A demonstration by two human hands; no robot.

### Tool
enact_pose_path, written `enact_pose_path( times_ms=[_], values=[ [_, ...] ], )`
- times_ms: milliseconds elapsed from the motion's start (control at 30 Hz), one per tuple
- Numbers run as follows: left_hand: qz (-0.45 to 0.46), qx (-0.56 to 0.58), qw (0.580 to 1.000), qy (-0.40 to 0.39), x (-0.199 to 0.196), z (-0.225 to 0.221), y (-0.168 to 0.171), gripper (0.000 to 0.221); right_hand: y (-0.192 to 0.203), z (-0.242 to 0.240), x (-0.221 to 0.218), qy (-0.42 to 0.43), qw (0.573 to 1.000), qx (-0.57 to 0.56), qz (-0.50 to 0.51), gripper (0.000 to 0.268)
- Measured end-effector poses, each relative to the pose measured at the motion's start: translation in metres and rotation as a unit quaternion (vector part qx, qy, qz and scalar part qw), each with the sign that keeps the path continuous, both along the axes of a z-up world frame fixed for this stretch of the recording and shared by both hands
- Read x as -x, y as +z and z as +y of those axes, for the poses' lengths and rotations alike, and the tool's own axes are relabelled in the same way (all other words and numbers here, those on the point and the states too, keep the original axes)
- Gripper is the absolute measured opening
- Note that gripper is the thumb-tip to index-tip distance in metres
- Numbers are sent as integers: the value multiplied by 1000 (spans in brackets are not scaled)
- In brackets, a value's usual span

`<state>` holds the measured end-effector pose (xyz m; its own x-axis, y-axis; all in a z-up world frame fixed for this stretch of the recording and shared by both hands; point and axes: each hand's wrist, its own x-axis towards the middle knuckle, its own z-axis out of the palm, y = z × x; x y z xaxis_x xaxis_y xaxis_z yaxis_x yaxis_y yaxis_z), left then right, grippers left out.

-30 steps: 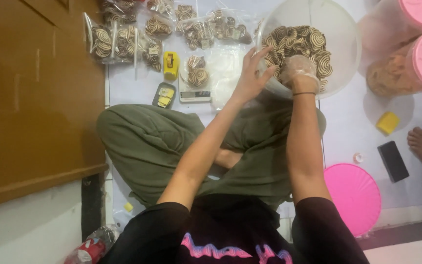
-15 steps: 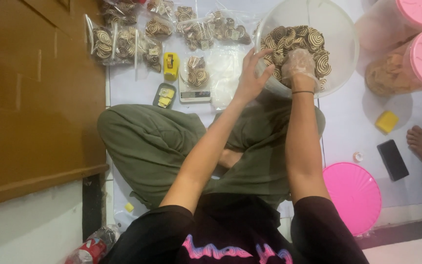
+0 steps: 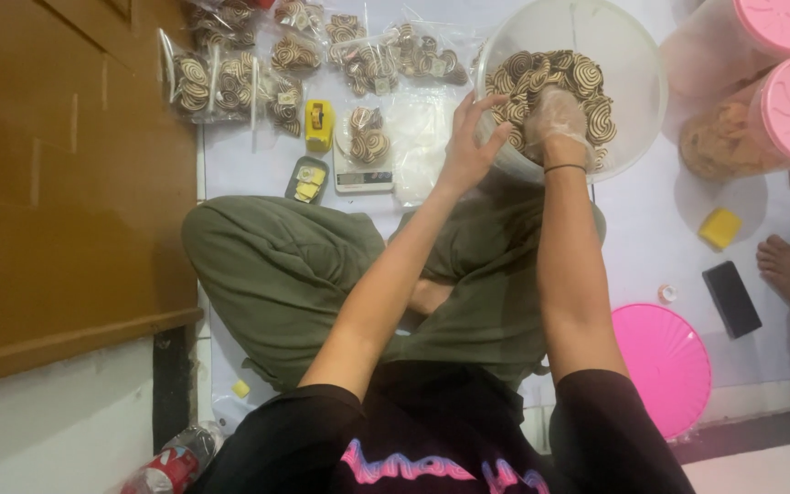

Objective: Packaging and weighing cookies from a large container into individual plastic bags while sitting on the floor.

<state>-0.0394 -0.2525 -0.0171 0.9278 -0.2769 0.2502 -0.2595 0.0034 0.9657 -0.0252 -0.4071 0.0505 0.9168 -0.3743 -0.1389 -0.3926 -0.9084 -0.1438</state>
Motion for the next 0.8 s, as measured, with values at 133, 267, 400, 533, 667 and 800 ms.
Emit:
enact_pose_path(
  times_ms=[133, 267, 400, 533, 667, 800],
  values=[
    [12, 7, 1000, -5, 1, 4, 4, 42, 4, 1, 2, -63, 977, -84, -185, 24],
    [22, 17, 999, -33, 3, 5, 6, 52, 9, 1, 10, 31, 935, -73, -346, 2],
    [3, 33, 996, -84, 15, 21, 9, 70, 16, 5, 7, 131, 893, -52, -428, 9],
    [84, 53, 987, -127, 40, 66, -2, 82, 12, 3, 1, 181, 864, -12, -470, 12],
    [155, 45, 984, -71, 60, 111, -24, 32, 10, 2, -3, 154, 870, 31, -468, 8],
    [201, 66, 977, -31, 65, 135, -27, 32, 3, -3, 2, 69, 916, 4, -396, 13]
  ],
)
